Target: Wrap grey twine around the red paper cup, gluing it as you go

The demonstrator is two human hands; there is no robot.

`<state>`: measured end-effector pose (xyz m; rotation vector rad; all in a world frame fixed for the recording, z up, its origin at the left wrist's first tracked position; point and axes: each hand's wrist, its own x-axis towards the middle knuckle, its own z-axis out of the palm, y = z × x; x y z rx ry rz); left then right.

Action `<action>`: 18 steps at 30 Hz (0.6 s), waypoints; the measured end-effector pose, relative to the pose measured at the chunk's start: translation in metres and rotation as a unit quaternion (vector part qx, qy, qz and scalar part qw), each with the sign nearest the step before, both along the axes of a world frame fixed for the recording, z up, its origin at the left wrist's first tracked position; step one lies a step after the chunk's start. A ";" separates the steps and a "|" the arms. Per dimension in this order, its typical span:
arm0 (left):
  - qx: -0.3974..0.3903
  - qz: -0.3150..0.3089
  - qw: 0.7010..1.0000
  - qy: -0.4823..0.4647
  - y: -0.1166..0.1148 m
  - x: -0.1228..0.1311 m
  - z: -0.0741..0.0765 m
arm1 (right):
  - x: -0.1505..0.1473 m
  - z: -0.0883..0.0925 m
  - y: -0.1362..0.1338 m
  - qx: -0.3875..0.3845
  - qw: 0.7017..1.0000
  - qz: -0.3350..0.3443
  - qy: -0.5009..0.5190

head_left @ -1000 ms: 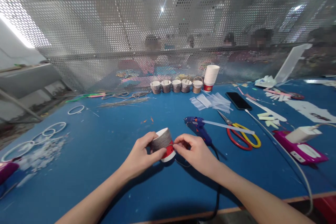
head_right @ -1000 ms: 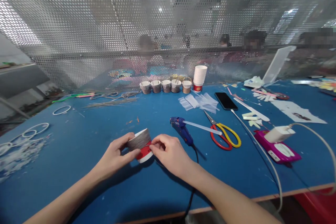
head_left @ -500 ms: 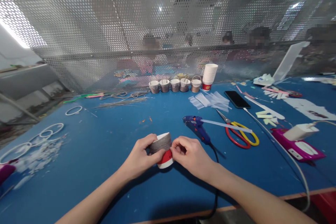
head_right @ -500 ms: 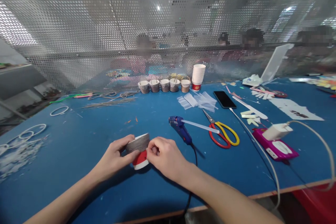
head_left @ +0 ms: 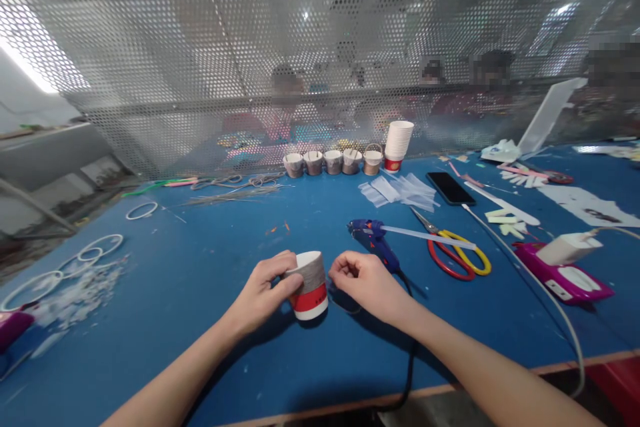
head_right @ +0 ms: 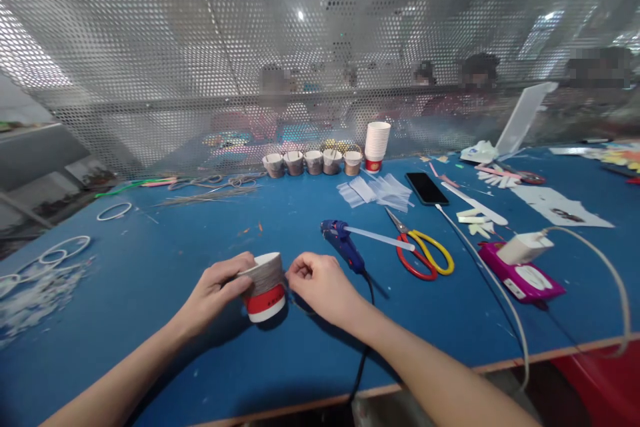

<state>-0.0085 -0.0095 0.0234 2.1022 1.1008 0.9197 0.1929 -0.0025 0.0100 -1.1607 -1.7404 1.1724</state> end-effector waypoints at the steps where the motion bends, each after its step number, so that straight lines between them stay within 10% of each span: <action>1: 0.008 0.005 1.000 -0.003 0.001 -0.002 0.001 | 0.002 -0.001 0.002 0.003 1.000 -0.011 0.010; 11: 0.177 0.112 0.936 0.282 0.012 -0.013 0.005 | 0.010 -0.001 0.011 -0.136 0.955 -0.018 0.263; 18: 0.151 0.103 0.917 0.355 0.016 -0.016 0.005 | 0.008 0.003 0.009 -0.229 0.929 0.041 0.289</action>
